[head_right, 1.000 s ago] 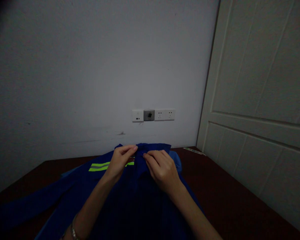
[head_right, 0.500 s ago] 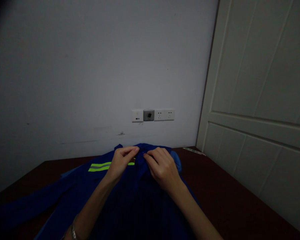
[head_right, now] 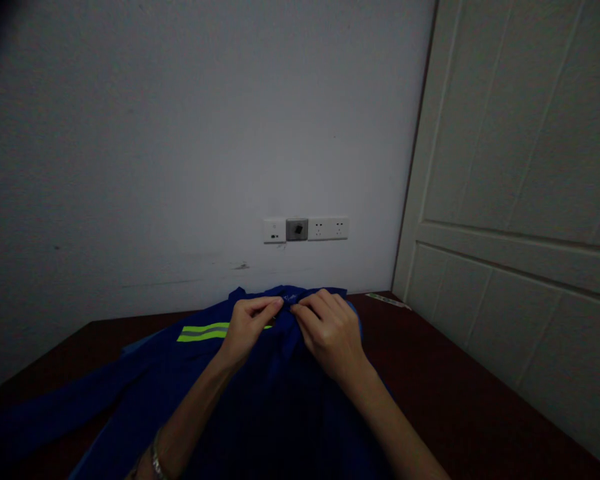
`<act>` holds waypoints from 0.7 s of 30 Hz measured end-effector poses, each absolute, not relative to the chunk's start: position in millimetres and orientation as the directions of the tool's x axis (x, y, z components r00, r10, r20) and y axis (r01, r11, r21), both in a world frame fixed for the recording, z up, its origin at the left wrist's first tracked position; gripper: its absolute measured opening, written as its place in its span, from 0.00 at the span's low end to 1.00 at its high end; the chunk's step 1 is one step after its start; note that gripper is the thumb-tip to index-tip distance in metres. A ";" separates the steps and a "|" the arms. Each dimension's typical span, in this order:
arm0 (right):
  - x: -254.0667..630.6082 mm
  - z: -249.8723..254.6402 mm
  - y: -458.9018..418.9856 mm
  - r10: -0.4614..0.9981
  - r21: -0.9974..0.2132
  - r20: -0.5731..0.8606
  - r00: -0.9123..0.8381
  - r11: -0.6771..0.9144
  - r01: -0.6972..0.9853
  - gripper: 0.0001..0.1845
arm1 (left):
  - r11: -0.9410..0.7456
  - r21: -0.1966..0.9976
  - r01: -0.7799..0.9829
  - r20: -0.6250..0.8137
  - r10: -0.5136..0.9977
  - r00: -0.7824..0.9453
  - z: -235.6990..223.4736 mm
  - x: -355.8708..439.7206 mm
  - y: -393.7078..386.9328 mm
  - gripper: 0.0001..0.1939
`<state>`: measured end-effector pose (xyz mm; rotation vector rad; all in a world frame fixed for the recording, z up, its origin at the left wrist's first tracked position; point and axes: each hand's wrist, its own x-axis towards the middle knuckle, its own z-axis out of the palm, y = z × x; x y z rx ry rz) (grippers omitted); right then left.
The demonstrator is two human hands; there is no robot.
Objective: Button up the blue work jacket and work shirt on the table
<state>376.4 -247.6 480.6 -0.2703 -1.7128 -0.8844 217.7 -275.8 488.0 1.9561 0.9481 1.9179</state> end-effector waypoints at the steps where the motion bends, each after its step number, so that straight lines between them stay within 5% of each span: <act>1: 376.6 480.9 -247.3 -0.258 0.421 0.903 -0.344 0.692 0.587 0.08 | -0.761 0.587 0.275 0.802 0.593 -0.069 488.0 217.1 -275.6 0.14; 6: 382.2 486.3 -242.0 -0.235 0.382 0.911 -0.340 0.793 0.475 0.07 | -0.743 0.628 0.232 0.772 0.633 -0.061 488.2 215.0 -274.0 0.16; 11: 394.0 489.3 -225.4 -0.073 0.195 0.890 -0.450 0.953 0.231 0.06 | -0.722 0.667 0.181 0.733 0.680 0.013 486.9 214.9 -268.7 0.17; 15: 416.8 499.6 -196.3 0.056 0.059 0.913 -0.403 0.961 0.268 0.05 | -0.640 0.762 0.102 0.643 0.766 0.001 484.7 198.2 -241.0 0.23; 17: 439.3 516.6 -178.4 0.122 -0.020 0.935 -0.332 0.955 0.295 0.13 | -0.595 0.792 0.137 0.609 0.788 -0.096 480.1 181.6 -217.2 0.24; 19: 468.4 542.3 -162.0 0.288 -0.174 0.893 -0.347 0.930 0.323 0.19 | -0.533 0.804 0.262 0.583 0.794 -0.172 471.4 162.4 -191.0 0.23; 21: 500.3 572.7 -148.1 0.556 -0.362 0.686 -0.469 0.820 0.443 0.10 | -0.456 0.766 0.453 0.593 0.773 -0.225 458.9 144.0 -166.7 0.23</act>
